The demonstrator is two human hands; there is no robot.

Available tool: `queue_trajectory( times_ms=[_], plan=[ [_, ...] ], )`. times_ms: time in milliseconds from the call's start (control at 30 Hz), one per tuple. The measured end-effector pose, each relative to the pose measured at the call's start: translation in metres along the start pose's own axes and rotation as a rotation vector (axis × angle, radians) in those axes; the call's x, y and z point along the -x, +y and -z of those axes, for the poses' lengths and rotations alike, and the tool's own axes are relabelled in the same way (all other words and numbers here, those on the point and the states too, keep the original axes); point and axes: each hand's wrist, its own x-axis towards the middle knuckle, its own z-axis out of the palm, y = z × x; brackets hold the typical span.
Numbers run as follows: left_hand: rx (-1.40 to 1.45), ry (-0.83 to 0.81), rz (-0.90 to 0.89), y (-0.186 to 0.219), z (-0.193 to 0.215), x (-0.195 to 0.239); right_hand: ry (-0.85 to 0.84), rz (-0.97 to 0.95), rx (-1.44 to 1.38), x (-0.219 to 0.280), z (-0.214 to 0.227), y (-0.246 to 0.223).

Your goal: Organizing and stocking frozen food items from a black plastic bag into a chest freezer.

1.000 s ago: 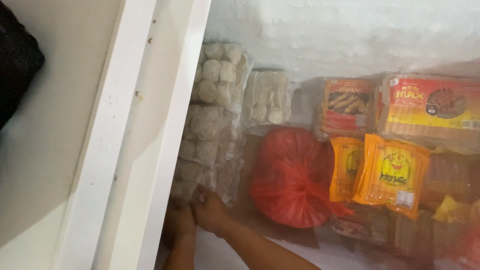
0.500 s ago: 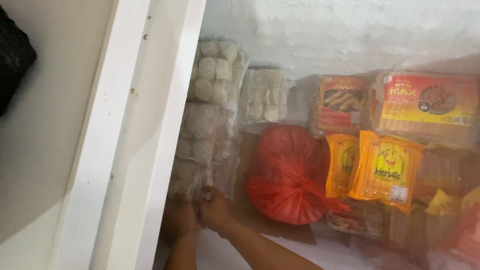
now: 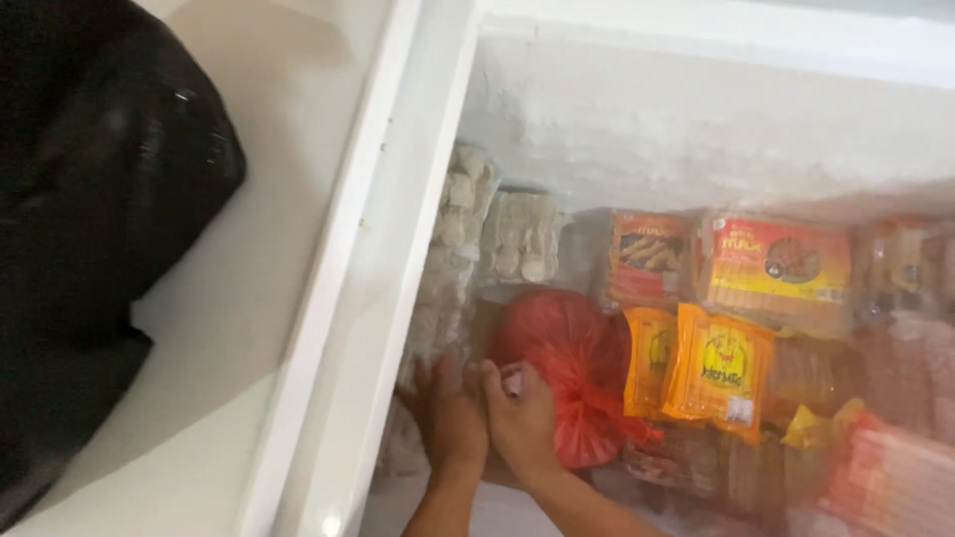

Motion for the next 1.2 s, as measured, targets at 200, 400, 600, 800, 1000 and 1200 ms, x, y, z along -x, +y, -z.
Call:
queue_trajectory(
  times_ms=[200, 400, 600, 800, 1000, 1200],
  plan=[
    [0.698, -0.474, 0.457, 0.077, 0.151, -0.066, -0.026, -0.08, -0.35, -0.007, 0.064, -0.112],
    [0.915, 0.028, 0.025, 0.053, 0.311, -0.13, -0.183, 0.241, -0.56, 0.023, 0.065, -0.266],
    [0.794, 0.472, -0.031, -0.015, 0.435, -0.178, -0.183, 0.562, -0.597, 0.058, 0.052, -0.435],
    [0.443, -0.414, -0.065, -0.158, 0.343, -0.196, -1.016, 0.11, 0.029, 0.035, -0.033, -0.472],
    [0.211, -0.513, 0.06, -0.192, 0.302, -0.2, -0.868, 0.615, 0.786, -0.006, -0.099, -0.386],
    [-0.044, -0.672, 0.173, -0.214, 0.309, -0.214, -0.779, 0.494, 0.887, 0.034, -0.114, -0.412]
  ],
)
